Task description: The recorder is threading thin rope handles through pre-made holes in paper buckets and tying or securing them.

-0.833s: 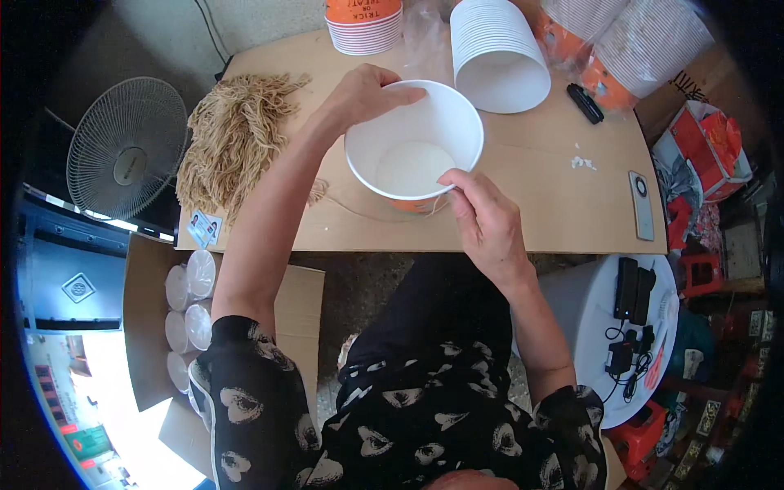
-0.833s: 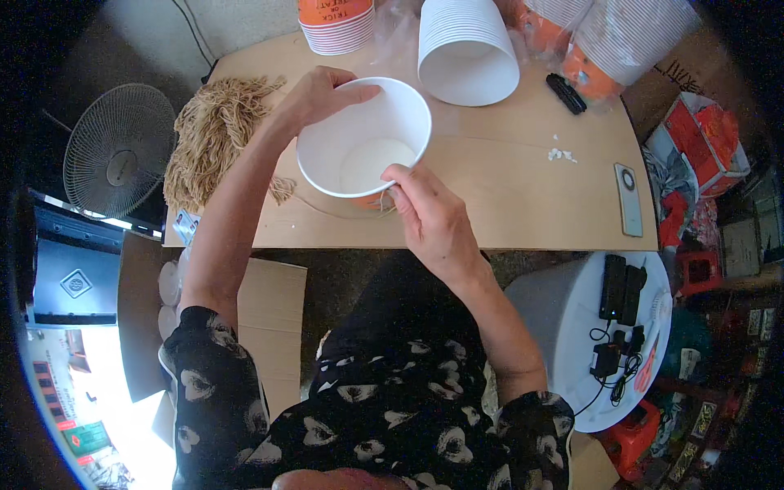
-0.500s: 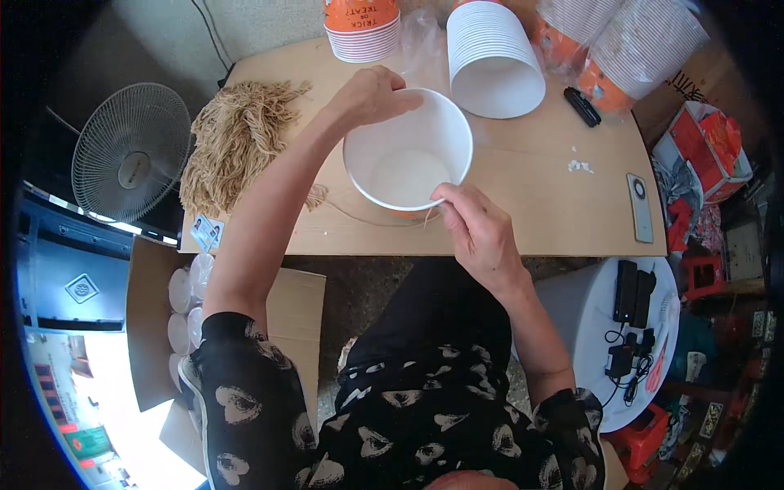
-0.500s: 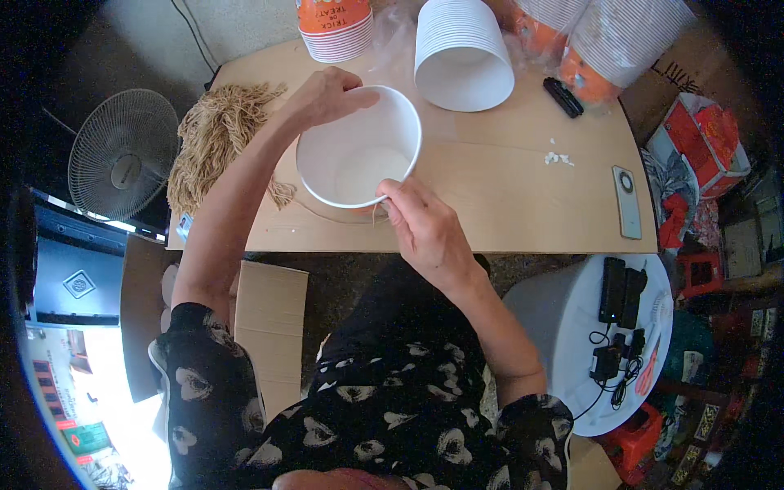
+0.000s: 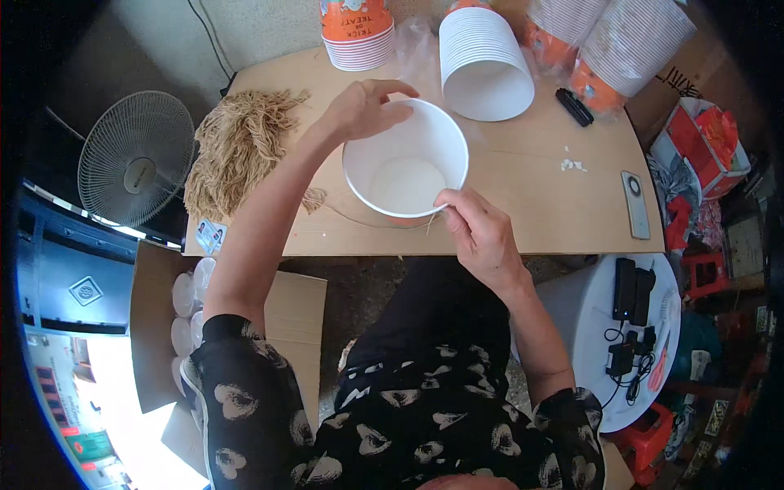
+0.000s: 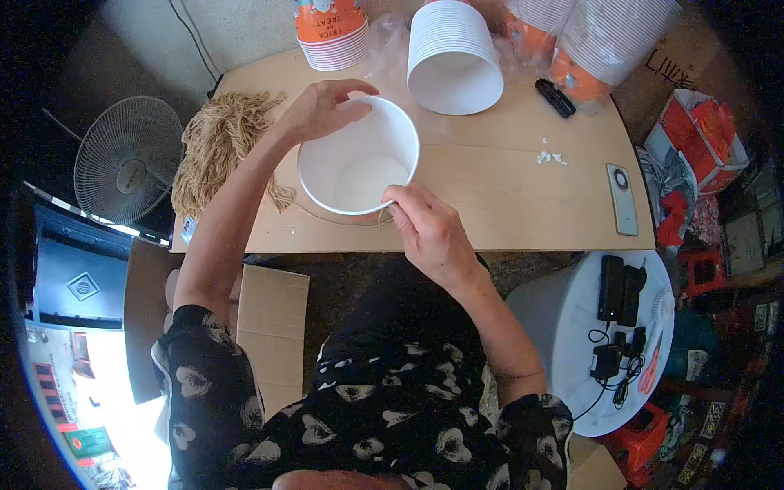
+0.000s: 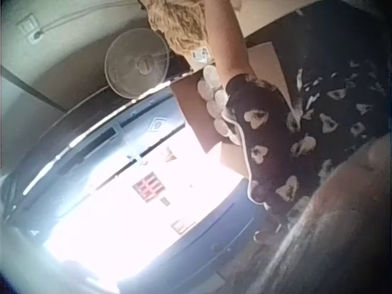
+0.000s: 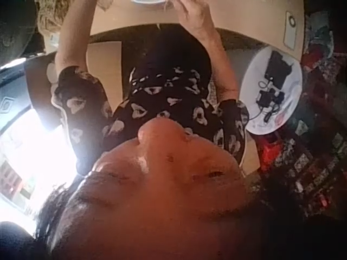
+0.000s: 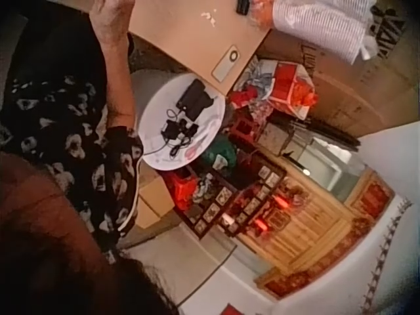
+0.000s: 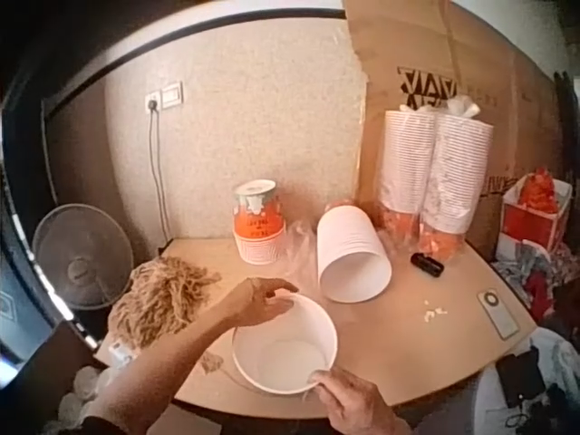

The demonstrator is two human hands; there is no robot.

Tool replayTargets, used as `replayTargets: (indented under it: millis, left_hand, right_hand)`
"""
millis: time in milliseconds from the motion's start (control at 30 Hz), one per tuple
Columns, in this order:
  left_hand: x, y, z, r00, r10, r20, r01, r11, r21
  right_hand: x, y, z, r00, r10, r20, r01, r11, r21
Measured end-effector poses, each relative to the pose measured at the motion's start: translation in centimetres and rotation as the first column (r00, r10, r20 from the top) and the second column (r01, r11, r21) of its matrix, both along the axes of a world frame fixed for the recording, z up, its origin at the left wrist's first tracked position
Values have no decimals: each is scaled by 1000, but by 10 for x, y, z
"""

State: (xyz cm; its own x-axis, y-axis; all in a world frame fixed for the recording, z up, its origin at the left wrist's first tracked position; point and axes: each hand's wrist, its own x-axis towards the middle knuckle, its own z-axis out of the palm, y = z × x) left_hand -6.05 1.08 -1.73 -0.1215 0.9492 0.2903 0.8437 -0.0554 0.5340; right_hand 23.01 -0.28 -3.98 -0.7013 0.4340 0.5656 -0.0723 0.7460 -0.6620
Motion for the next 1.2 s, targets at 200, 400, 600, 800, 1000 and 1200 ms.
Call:
replayTargets:
  millis: [200,400,600,800,1000,1200]
  left_hand:
    - [14,-4,12,975,-148,163,164,983,-85]
    - [9,-9,6,952,-126,278,160,982,-103]
    - [12,-19,8,989,45,138,-20,984,-178]
    - [14,-60,19,949,173,265,-240,939,247]
    - [118,-171,34,814,149,561,-355,893,278]
    - [206,-188,-29,530,-45,847,69,998,10]
  right_hand:
    - [10,4,-4,1000,5,6,-5,1000,-3]
    - [15,5,-4,1000,-3,-4,3,1000,-2]
    - [18,3,-6,1000,-19,9,20,1000,-16]
    - [28,-6,-13,966,-162,-200,94,945,-313]
    - [58,-20,-9,962,-218,-163,168,947,-274]
    - [67,-54,-10,977,-42,-208,-60,887,-459]
